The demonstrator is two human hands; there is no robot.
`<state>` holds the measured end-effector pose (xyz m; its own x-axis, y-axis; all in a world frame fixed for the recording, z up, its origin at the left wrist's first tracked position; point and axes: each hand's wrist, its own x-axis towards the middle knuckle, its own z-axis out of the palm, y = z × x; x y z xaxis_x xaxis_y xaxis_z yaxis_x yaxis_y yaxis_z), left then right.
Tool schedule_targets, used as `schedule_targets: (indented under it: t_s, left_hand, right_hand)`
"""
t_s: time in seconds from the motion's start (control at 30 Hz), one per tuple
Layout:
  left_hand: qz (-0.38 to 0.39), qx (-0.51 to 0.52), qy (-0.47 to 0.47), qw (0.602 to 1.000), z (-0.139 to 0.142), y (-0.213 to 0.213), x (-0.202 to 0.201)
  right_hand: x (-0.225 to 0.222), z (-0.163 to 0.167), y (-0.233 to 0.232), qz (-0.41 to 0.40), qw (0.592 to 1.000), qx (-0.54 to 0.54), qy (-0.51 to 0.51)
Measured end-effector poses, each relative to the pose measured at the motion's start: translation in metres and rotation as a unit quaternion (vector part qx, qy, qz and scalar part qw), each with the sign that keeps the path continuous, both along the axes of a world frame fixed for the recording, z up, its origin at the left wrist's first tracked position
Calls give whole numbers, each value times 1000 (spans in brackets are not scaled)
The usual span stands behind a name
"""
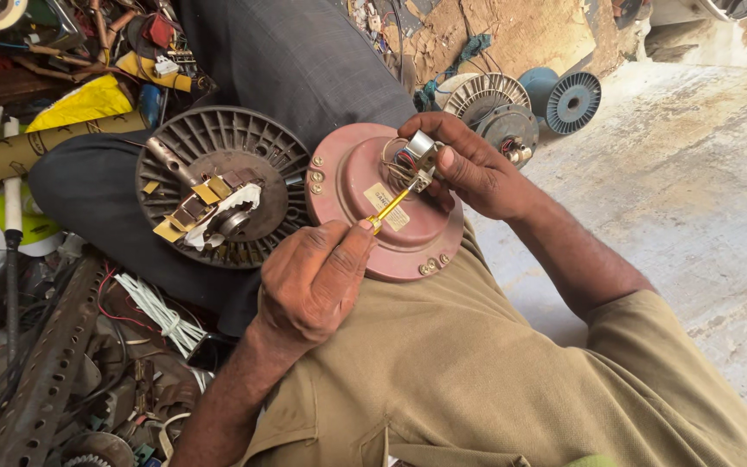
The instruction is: The person sits on the floor and repairs an electric motor by wrapping copper wire around the stator slots and securing it with tape. They use scissors to cut the wire and a screwdriver to adjust components on a separate motor part.
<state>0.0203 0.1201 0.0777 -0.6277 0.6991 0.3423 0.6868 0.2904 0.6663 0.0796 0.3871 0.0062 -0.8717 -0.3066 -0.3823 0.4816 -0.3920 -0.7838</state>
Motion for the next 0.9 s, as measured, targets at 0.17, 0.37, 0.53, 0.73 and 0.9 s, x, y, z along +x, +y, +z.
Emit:
schedule_targets:
  t_s: [0.17,0.37,0.53,0.73,0.9]
  left_hand:
    - [-55,-99,109,988,20,1,-5]
    - [-51,-143,11,988,40,10,-20]
    - [-26,-242,-58,968,36,23,-22]
    - [-32,-262,80,961,42,34,-15]
    - [-64,-298,23,952,52,40,-19]
  right_hand:
    - [-1,6,-5,7,997,74,8]
    - [-2,9,-11,14,994,110,10]
    - [-2,9,-11,5,994,111,7]
    - [-3,9,-10,15,989,147,19]
    - [-4,9,-11,11,993,120,11]
